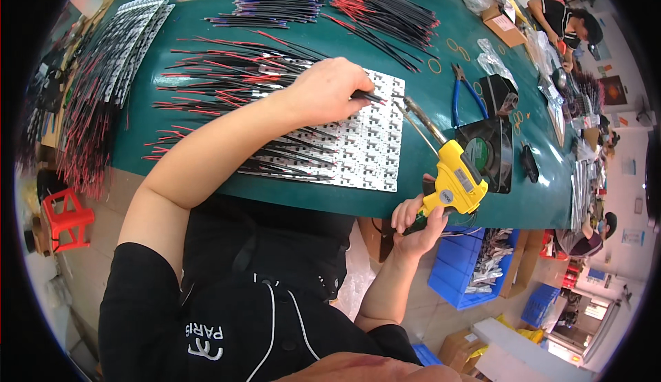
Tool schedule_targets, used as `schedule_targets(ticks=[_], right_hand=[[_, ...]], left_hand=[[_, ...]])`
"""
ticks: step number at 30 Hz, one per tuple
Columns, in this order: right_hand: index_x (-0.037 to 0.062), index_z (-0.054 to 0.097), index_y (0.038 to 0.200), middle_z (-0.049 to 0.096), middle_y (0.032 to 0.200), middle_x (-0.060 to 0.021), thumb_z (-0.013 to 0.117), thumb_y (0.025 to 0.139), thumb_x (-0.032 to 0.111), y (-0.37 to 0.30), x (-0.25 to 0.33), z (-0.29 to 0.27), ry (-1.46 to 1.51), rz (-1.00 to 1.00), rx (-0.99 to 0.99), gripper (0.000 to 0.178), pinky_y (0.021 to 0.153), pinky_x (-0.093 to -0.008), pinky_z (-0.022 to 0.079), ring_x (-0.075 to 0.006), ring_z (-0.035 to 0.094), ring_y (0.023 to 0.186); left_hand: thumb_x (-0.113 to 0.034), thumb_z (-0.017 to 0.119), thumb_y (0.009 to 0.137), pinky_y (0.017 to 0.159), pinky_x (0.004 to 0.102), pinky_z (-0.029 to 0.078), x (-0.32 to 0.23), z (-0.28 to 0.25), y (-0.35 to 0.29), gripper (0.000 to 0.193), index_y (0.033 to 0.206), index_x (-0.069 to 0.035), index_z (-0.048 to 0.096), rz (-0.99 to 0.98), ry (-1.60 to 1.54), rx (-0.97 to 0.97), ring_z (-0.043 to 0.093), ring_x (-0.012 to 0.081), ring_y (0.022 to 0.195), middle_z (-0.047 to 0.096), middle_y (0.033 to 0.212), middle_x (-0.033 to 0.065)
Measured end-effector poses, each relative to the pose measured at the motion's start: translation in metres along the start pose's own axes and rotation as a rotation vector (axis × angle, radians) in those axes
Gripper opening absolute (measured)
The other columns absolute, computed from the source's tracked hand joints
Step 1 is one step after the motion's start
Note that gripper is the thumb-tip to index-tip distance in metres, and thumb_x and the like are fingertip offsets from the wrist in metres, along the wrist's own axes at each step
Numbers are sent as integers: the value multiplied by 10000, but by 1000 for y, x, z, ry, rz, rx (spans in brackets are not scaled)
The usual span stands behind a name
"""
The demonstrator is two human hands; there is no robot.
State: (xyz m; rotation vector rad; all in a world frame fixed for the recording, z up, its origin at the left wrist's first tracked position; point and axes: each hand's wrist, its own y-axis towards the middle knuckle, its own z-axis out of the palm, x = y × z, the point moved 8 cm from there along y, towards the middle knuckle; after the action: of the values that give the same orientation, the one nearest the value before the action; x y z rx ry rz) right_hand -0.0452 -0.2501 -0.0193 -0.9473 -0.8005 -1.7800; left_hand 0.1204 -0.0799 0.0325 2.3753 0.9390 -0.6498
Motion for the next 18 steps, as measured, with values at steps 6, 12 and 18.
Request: schedule_targets(ticks=[6,12,18], right_hand=[[-104,357,1216,380,501,-24,444,928,391,-8,-2,-5,-82,44,23,579,333,-223,324,-103,351,327],[-100,380,1128,422,511,-74,521,909,340,-6,-5,-4,-53,102,11,512,350,-256,344,-141,380,356],[-58,403,1054,435,521,-86,520,913,309,-5,-6,-1,-80,141,32,411,354,-258,349,-144,387,365]], left_hand=[[-135,661,720,726,414,473,14,13,1,176,857,-25,667,-52,7,-40,597,343,795,633,813,144],[-162,641,704,719,424,478,18,12,3,177,822,-36,679,-130,19,-49,603,347,775,634,764,153],[-148,645,696,669,389,462,19,14,4,199,799,22,651,-161,34,10,588,327,744,619,794,137]])
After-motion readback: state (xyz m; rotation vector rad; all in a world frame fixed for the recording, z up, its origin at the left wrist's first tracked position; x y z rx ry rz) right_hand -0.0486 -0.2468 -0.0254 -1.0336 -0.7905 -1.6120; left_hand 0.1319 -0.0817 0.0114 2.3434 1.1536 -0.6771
